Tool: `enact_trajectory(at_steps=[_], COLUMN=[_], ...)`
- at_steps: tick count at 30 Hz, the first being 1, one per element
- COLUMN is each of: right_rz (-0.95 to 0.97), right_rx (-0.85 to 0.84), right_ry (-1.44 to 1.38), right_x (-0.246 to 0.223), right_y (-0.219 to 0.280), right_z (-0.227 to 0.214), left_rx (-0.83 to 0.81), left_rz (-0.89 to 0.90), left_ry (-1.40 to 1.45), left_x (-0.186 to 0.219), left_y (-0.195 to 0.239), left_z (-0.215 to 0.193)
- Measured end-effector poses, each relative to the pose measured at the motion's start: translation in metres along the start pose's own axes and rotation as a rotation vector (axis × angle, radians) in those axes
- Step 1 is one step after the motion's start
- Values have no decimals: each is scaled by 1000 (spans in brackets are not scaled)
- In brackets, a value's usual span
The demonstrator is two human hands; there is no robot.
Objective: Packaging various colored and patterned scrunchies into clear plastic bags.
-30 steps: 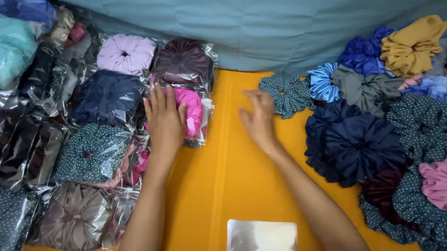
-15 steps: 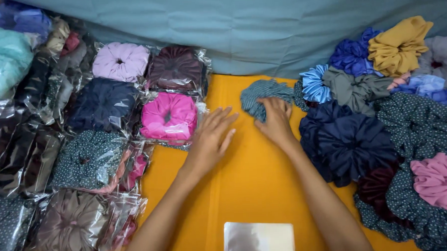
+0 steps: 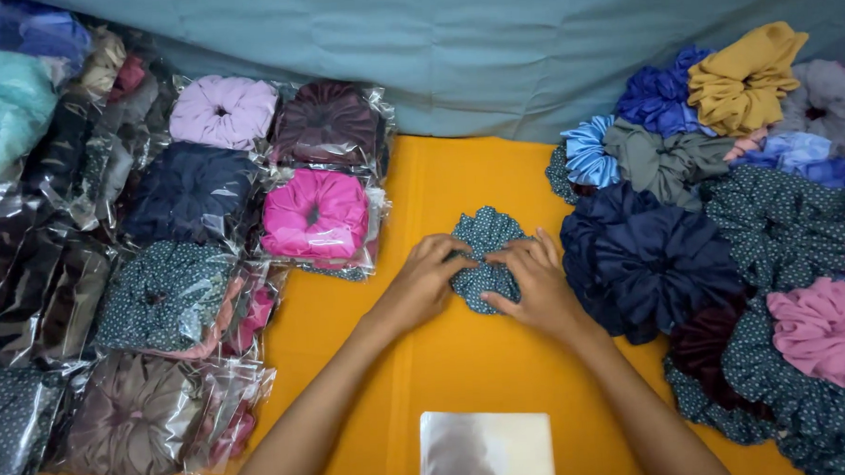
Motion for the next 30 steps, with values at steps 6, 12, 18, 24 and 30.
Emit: enact_trajectory(at_steps=[6, 12, 18, 24, 30], right_rz=[28, -29, -59, -75, -146], right_rx=[-84, -74, 46, 7, -9], right_ry=[-74, 18, 62, 11, -4], right_x=[-28, -38, -60, -28, -18], right_y=[4, 2, 13, 36, 39], right_z=[-5, -11, -12, 8, -2], left_rx=[30, 114, 124, -199, -219], left_rz=[94, 239, 308, 170, 69], left_ry=[-105, -161, 9, 118, 95], left_x=[-5, -3, 31, 11, 25], left_y=[5, 6, 0, 12, 5], left_z=[10, 3, -16, 3, -7])
Point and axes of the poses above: each hand's wrist, its own y-axis away from the middle knuckle, its own z-axis out of the palm, x = y × z, the point moved 5 cm from there along -y, towards the middle knuckle, and after that the axes turned 12 degrees about x, right-handed, at the moved point
